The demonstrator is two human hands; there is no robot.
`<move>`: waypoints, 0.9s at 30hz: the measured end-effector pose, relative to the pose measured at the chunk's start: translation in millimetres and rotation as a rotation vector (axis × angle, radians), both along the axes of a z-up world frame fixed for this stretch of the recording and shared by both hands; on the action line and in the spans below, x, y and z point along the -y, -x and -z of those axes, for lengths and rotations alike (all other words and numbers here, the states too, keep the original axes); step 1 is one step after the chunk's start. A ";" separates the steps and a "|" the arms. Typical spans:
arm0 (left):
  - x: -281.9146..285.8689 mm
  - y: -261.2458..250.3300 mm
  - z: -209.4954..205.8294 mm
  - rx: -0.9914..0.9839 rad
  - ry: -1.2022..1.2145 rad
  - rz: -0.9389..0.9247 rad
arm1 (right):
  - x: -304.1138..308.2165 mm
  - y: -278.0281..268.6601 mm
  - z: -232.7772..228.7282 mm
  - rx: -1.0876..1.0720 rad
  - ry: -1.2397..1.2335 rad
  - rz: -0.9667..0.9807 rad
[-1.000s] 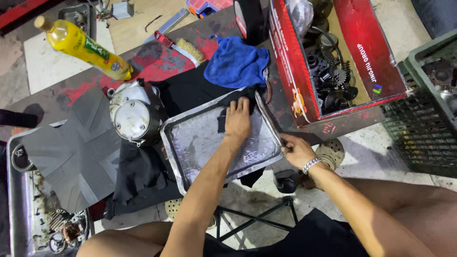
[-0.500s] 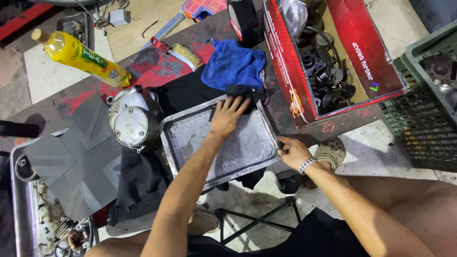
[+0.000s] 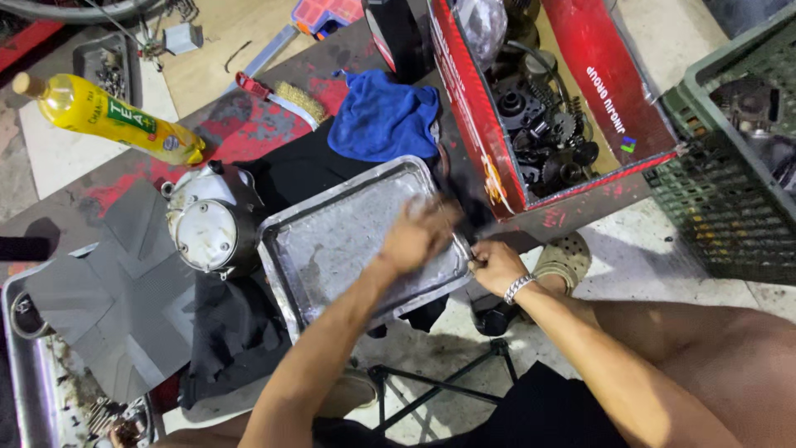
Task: The person cuts a piece of dark fabric with scissors, then uses it to wipe the inside of a metal bowl and a rectangular metal tray containing disassembled engine parts. The person repeatedly scrubs the tray surface with the fabric.
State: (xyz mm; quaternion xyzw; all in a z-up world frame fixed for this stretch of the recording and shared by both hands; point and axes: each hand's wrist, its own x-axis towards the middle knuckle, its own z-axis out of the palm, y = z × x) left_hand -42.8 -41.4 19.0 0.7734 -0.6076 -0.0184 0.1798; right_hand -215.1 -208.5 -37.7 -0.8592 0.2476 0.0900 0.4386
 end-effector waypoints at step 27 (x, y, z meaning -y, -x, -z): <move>-257.6 -34.1 -29.3 0.499 -0.523 -0.526 | 18.6 -11.9 1.0 -0.096 -0.130 -0.080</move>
